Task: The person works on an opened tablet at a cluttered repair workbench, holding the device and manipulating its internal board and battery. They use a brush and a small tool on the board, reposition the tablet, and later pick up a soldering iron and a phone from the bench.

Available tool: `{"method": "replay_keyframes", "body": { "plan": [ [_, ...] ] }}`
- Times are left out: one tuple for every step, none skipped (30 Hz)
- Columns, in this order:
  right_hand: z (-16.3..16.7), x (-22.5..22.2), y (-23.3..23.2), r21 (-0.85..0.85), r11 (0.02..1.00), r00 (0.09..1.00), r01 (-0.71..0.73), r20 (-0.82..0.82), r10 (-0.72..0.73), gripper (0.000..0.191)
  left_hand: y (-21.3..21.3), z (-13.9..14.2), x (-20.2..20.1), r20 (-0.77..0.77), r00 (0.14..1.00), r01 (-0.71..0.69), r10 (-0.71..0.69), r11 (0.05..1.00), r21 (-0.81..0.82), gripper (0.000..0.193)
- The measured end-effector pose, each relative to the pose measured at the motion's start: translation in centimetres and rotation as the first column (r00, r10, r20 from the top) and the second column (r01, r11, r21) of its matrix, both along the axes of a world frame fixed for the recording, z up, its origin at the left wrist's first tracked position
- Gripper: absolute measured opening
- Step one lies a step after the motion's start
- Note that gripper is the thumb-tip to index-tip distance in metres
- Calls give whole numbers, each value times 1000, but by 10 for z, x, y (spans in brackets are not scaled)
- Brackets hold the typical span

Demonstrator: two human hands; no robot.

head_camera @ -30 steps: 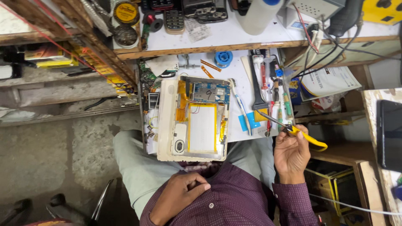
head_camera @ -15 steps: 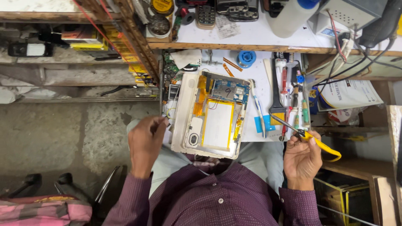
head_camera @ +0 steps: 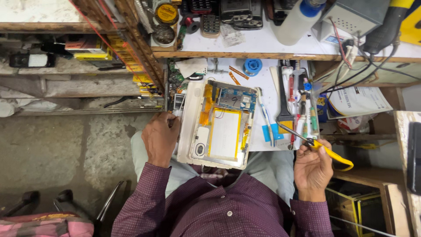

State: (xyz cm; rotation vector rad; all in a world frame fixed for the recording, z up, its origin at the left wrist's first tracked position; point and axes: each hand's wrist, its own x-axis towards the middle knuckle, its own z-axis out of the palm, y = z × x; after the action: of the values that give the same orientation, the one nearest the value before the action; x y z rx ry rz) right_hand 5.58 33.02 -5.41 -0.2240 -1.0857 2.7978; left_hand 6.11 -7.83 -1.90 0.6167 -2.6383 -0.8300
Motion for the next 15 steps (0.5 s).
{"method": "replay_keyframes", "body": {
  "plan": [
    [0,0,0,5,1000,1000,1,-2,-1,19,0,-3,0,-13,1000,2,-3,1000,-26,17],
    [0,0,0,10,1000,1000,7,-7,-7,20,0,-6,-1,-28,1000,9,-10,999,-52,17],
    [0,-1,0,17,1000,1000,10,-5,-10,20,0,-8,-1,-32,999,14,-16,998,-54,18],
    [-1,-1,0,24,1000,1000,16,-2,-16,21,-1,-10,-1,-35,999,22,-24,998,-56,18],
    [0,-1,0,30,999,1000,21,1,-22,21,-1,-11,-2,-37,999,30,-33,998,-57,19],
    [0,-1,0,46,999,1000,23,4,-24,21,0,-12,-2,-45,998,37,-39,998,-44,18],
    [0,-1,0,60,998,1000,24,5,-25,21,0,-12,-2,-53,998,42,-43,999,-33,18],
    [0,-1,-1,73,997,1000,25,6,-25,21,0,-11,-2,-62,997,46,-47,999,-22,18],
    [0,-1,-1,89,996,999,30,11,-32,22,2,-9,-2,-93,994,52,-53,999,-11,19],
    [0,-1,-2,104,994,999,36,17,-38,23,3,-7,-1,-123,991,59,-58,998,-2,20],
    [1,-1,-3,118,992,999,38,24,-41,24,5,-4,0,-152,987,62,-60,998,8,21],
    [1,-1,-4,143,988,999,48,19,-51,27,7,0,0,-125,991,45,-42,999,25,21],
    [1,0,-6,168,984,998,58,15,-61,29,8,4,0,-96,995,27,-23,999,41,21],
    [2,1,-6,193,979,998,64,14,-68,32,11,8,1,-64,998,6,-2,998,56,21],
    [2,1,-7,211,974,997,80,1,-82,33,13,13,2,-82,997,12,-7,997,71,21]
  ]
}}
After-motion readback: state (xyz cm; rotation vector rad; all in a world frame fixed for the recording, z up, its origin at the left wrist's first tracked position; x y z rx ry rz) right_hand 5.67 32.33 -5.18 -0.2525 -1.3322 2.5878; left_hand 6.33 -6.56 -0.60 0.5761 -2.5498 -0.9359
